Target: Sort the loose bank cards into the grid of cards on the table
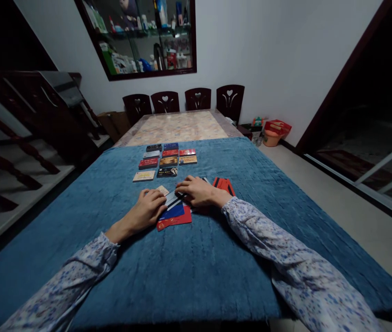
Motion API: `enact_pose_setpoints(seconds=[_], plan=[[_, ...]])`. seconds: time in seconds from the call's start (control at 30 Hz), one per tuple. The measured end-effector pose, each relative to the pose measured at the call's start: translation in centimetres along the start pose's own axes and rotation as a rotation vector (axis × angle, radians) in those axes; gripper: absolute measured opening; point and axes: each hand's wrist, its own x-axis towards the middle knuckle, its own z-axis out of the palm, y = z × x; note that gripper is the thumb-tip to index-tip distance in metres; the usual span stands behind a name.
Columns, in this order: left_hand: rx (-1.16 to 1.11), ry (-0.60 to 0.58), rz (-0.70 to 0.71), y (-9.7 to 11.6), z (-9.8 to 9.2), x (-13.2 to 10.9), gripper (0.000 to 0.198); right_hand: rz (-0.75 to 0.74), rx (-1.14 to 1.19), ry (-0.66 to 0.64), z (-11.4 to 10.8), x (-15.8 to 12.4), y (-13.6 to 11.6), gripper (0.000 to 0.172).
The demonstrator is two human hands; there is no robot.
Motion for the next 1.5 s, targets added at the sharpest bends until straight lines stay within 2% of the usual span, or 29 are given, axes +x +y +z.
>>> enact_pose_setpoints(seconds=[0.2, 0.57, 0.93, 1.23, 1.5], plan=[[0.015, -0.007, -0.006, 0.38, -0.34, -0.15, 0.017, -0.018, -0.022, -0.009, 0.19, 0.04, 0.44, 0.040], [0.036, -0.024, -0.046, 0.59, -0.78, -0.19, 0.023, -0.037, 0.007, -0.006, -0.42, -0.22, 0.21, 0.037], [-0.013, -0.018, -0.050, 0.37, -0.62, -0.12, 0.018, -0.128, -0.104, 0.007, -0.46, -0.30, 0.44, 0.032], [-0.030, 0.078, 0.033, 0.09, -0.31, -0.19, 0.025, -0.151, -0.142, 0.064, -0.38, -0.28, 0.42, 0.025], [-0.033, 0.152, 0.072, -0.30, -0.08, -0.26, 0.033, -0.151, -0.170, 0.194, -0.03, -0.30, 0.41, 0.019]])
